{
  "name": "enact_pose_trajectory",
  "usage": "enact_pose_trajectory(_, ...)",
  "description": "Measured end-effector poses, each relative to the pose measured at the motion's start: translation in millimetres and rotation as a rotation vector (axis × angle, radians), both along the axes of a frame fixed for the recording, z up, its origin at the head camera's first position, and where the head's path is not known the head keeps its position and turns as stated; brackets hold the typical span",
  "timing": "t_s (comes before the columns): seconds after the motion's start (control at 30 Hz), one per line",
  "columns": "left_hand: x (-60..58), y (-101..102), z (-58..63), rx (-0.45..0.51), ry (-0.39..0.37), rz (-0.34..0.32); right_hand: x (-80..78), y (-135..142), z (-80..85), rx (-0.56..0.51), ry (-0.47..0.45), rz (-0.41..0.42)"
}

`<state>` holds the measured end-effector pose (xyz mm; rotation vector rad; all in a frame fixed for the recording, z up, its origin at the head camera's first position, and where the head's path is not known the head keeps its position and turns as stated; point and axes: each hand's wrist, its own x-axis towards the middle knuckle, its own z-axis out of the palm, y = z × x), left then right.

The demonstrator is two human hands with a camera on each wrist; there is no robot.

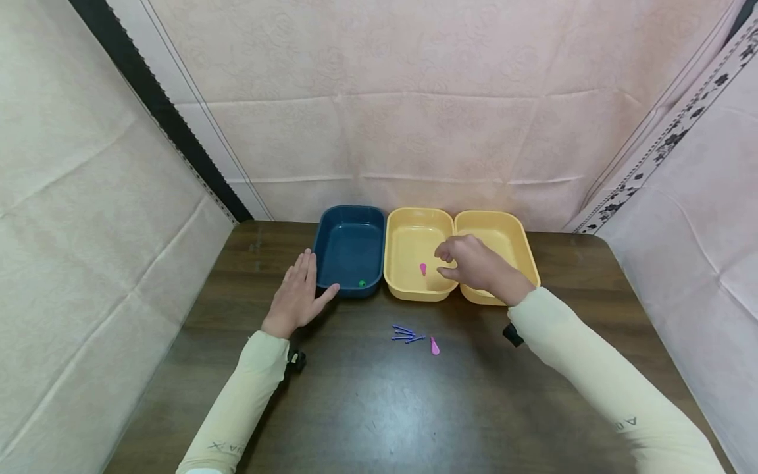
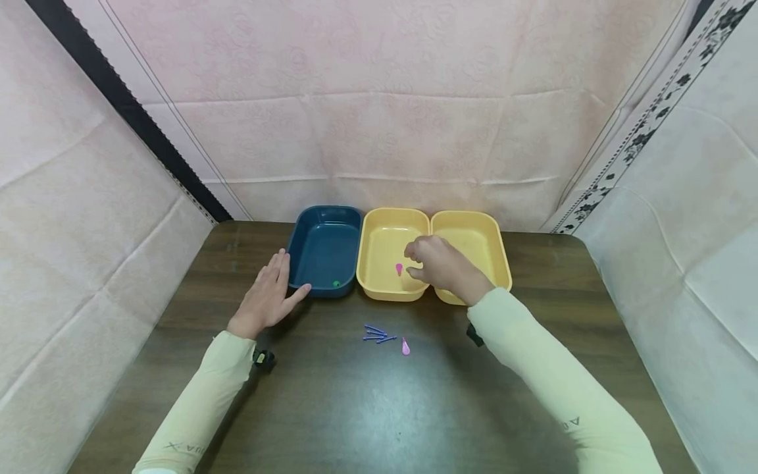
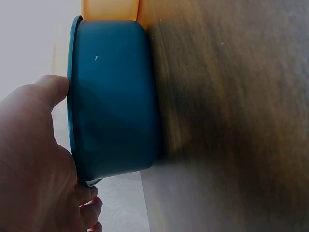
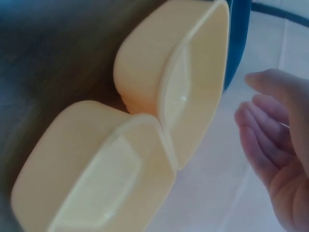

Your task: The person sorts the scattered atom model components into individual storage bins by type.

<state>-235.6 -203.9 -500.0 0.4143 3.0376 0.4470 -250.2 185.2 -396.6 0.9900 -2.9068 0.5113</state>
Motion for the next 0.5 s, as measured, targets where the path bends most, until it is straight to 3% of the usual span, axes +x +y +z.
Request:
enact_pose_trajectory(0.2, 0.0, -0.1, -1.2, 0.006, -0.003, 0.000, 22.7, 4.2, 2.4, 0.021, -0.030, 0.022)
enact_pose_trajectory(0.5, -0.2, -0.3, -0.5, -0.002, -0.007, 0.002, 45.8, 10.6, -15.6, 0.011, -0.026, 0.123)
